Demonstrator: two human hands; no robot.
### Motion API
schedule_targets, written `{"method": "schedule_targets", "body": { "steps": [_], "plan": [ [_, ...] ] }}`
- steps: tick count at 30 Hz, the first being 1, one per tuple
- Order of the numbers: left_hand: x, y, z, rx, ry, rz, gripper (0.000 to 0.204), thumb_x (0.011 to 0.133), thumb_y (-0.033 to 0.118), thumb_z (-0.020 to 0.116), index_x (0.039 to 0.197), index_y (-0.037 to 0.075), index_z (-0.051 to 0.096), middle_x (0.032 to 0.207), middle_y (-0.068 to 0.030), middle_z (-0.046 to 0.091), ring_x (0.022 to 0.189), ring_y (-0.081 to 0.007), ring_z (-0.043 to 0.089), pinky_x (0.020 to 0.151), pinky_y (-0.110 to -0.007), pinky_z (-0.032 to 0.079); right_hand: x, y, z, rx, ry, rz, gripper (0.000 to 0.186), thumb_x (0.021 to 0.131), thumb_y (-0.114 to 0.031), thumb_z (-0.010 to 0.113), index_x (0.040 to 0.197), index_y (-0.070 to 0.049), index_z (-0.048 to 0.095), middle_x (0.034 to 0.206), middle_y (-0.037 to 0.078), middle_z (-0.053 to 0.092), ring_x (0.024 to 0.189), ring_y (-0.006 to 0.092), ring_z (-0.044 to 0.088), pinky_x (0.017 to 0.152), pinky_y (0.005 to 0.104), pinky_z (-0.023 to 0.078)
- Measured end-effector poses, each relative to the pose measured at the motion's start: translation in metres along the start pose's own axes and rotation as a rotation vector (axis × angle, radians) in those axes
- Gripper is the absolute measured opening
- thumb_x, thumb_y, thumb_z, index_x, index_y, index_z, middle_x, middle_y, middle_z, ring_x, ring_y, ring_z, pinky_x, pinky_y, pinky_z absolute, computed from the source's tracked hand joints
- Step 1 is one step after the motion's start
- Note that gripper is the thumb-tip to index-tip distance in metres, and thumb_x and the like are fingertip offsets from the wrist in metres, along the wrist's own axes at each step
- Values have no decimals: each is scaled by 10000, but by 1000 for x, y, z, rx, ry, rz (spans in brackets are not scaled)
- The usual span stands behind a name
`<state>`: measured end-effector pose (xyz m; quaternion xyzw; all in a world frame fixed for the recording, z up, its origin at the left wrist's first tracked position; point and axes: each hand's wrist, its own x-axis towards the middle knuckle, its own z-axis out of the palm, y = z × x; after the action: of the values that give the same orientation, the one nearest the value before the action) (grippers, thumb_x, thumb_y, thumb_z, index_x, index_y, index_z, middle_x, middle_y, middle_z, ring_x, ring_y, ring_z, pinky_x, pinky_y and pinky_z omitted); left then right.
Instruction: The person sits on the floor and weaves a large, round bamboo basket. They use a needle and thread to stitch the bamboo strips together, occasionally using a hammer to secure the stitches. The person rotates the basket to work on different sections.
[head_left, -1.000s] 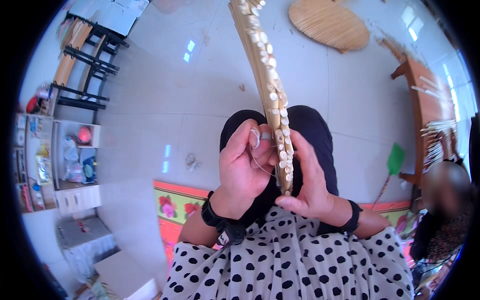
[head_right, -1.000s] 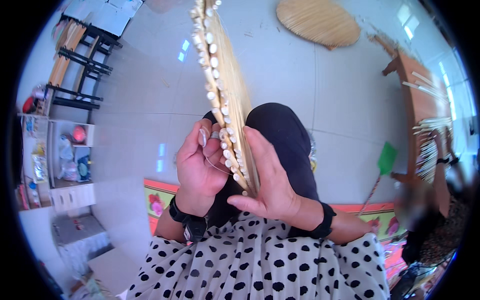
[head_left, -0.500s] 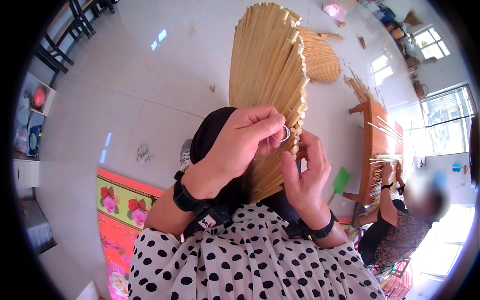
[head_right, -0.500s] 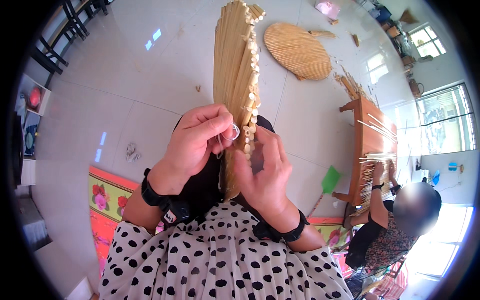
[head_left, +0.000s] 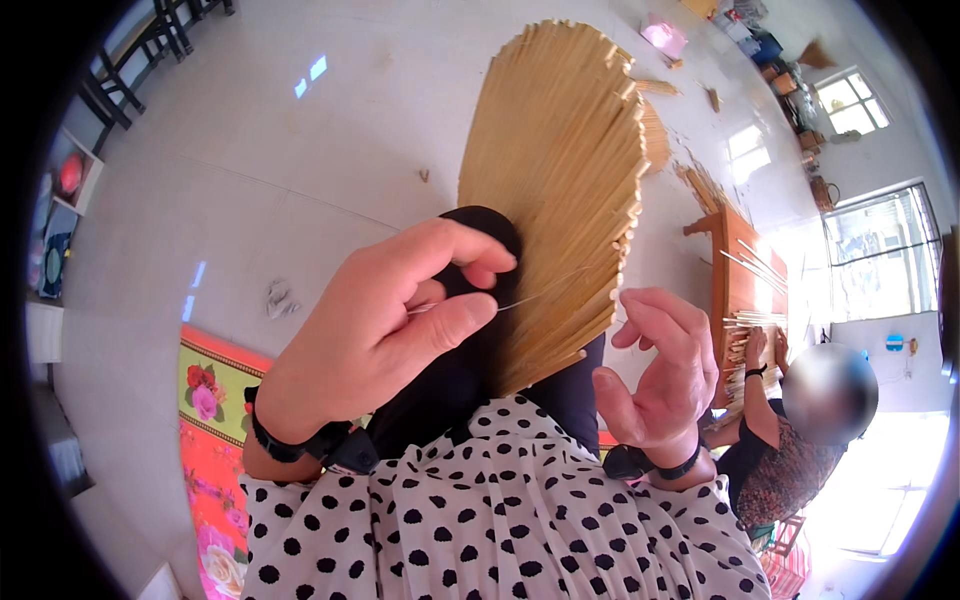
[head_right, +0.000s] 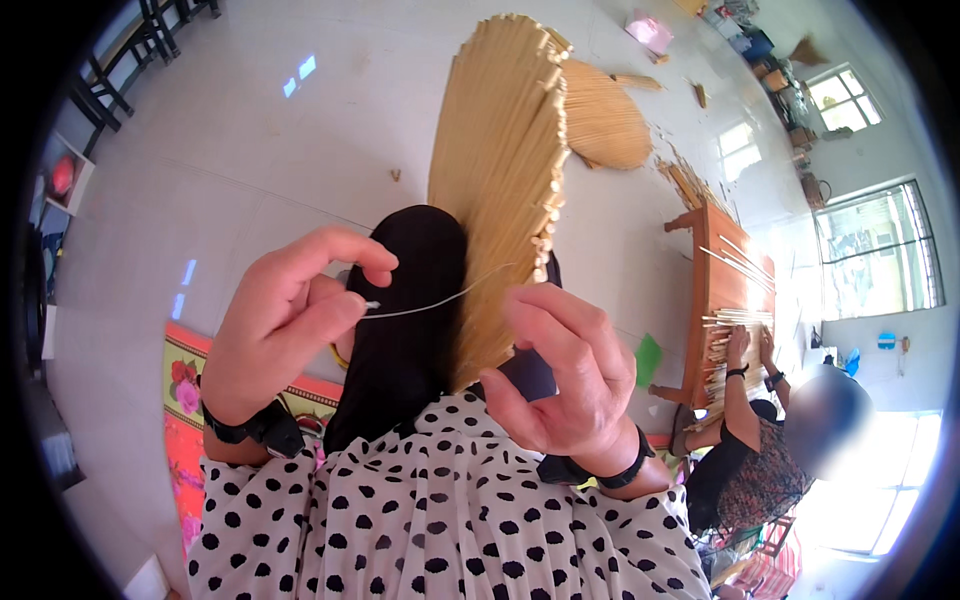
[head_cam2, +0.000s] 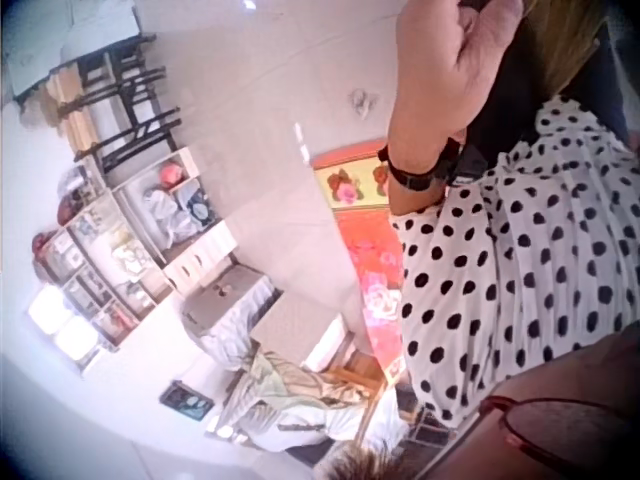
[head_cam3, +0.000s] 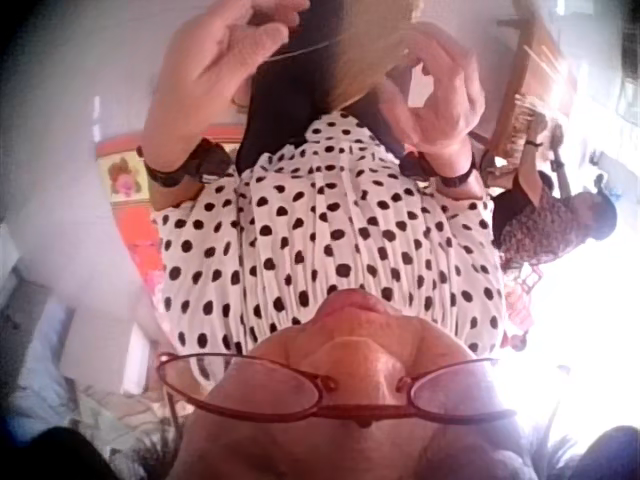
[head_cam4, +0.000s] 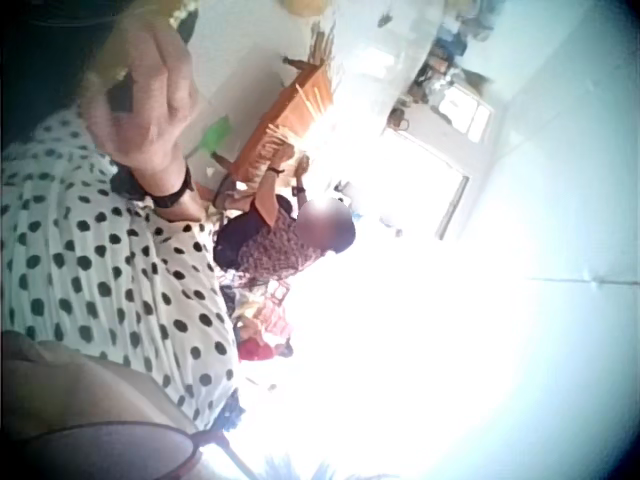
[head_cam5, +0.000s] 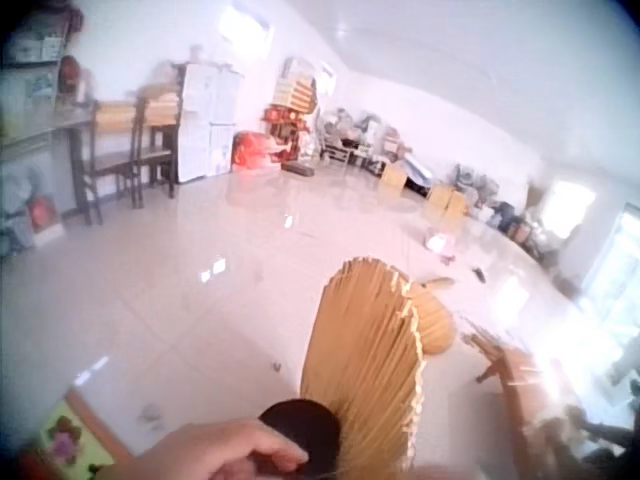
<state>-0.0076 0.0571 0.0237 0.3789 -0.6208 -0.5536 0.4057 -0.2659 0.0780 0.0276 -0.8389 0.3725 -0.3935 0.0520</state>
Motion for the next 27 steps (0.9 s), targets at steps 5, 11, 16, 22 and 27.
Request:
{"method": "schedule_targets", "body": {
  "steps": [5,11,16,22,27],
  "plan": [
    [-7,7,5,-664,73,145,447,1040,340,365,1198,-39,542,1033,-150,601,504,-37,360,549,-238,427,23,-25,17,93,-52,-58,474,692,-107,784,1117,31,624,1091,183,640,799,262,666,654,313,554],
    [-3,1,10,-1109,153,155,431,1063,306,317,1212,-31,540,1082,-179,593,551,-71,381,684,-287,451,29,-37,42,195,-55,2,465,696,-113,821,1096,15,621,1029,153,641,749,196,642,596,273,545],
    [0,-3,20,-1139,143,195,410,1059,290,337,1207,-37,534,1094,-166,598,596,-83,413,715,-309,445,30,-40,58,364,-155,236,295,762,-80,788,1009,8,651,920,116,654,711,163,621,605,254,521],
    [6,-1,8,-168,398,179,273,972,207,529,1165,19,571,1122,-154,590,832,-198,603,773,-329,473,18,-27,55,1018,-164,635,84,910,-63,674,943,13,688,885,50,691,721,78,579,626,226,476],
    [3,-32,-15,1052,845,595,263,787,152,711,1027,63,648,1074,-130,589,936,-286,621,729,-369,511,21,-10,38,1312,-193,920,140,943,-160,657,971,-34,712,892,16,690,686,39,499,595,185,394]
  ]
}}
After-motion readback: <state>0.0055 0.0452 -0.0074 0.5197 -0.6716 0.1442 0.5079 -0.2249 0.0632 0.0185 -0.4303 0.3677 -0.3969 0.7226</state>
